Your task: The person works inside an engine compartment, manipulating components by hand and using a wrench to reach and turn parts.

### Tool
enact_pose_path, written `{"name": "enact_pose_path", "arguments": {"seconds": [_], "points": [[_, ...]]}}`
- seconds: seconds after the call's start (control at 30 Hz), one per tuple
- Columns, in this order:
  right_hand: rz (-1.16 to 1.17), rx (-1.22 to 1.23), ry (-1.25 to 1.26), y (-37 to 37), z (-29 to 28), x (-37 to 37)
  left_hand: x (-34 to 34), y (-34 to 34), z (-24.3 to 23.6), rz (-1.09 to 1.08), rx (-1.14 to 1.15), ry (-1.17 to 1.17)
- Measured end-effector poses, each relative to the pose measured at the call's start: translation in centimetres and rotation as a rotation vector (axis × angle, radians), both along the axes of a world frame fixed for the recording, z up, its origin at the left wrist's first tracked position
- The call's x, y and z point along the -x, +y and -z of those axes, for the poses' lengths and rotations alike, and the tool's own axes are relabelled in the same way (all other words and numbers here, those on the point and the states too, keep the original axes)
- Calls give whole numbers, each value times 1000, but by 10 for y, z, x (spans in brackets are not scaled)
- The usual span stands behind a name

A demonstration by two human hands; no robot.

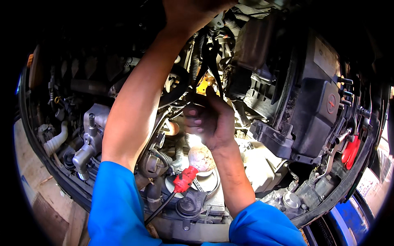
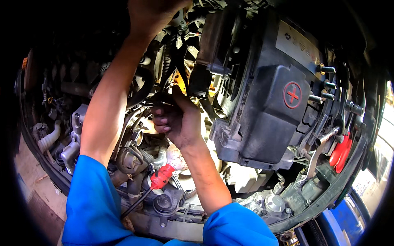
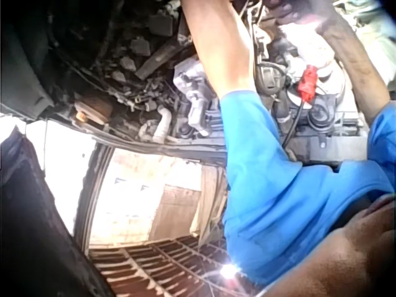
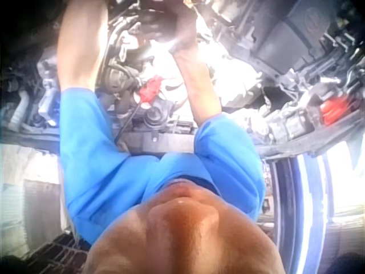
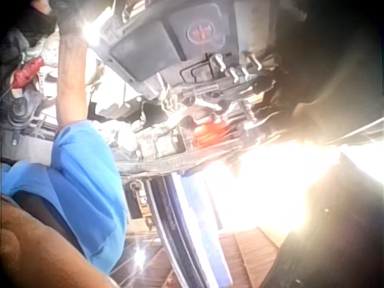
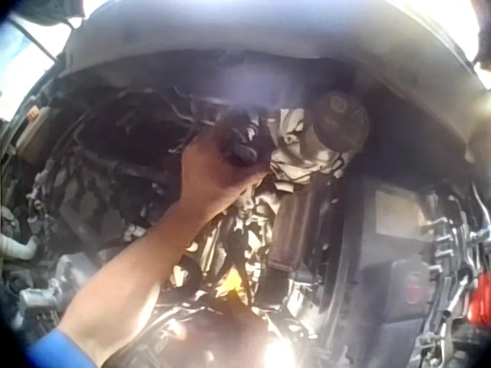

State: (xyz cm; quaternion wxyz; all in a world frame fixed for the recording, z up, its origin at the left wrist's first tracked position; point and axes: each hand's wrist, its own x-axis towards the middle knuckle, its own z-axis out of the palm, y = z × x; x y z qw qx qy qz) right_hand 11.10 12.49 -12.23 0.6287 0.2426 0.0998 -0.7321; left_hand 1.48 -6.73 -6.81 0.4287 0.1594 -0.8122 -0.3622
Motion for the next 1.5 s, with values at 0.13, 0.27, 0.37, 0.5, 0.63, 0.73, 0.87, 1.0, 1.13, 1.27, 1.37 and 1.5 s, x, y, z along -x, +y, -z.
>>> {"name": "enact_pose_path", "arguments": {"seconds": [0.13,0.27,0.37,0.5,0.63,0.73,0.87,1.0,1.13,1.27,1.37,1.5], "points": [[30,2,0,-3,0,-4,3,-2,4,-1,56,14],[-7,-54,44,-1,-1,0,0,-3,5,-10,80,-39],[-84,-94,272,12,15,6,3,-8,7,-7,115,-23],[-51,-86,63,9,9,2,3,-9,14,18,29,5],[34,-44,-14,-7,-1,-10,3,-3,7,-6,-2,-8],[64,-65,-42,-17,-7,-18,1,0,5,-37,-3,35],[81,-180,-43,-22,-13,-20,0,-1,7,4,32,-49],[8,-55,17,0,14,-9,-6,3,-20,87,-111,-298],[-57,-124,47,-6,5,-5,-10,-13,-24,89,91,-354],[-77,-98,48,16,30,0,-13,5,-12,91,95,-216],[-88,19,47,19,34,2,-15,13,-16,41,68,-274],[-117,12,7,18,30,3,-17,15,-11,22,68,-287]]}}
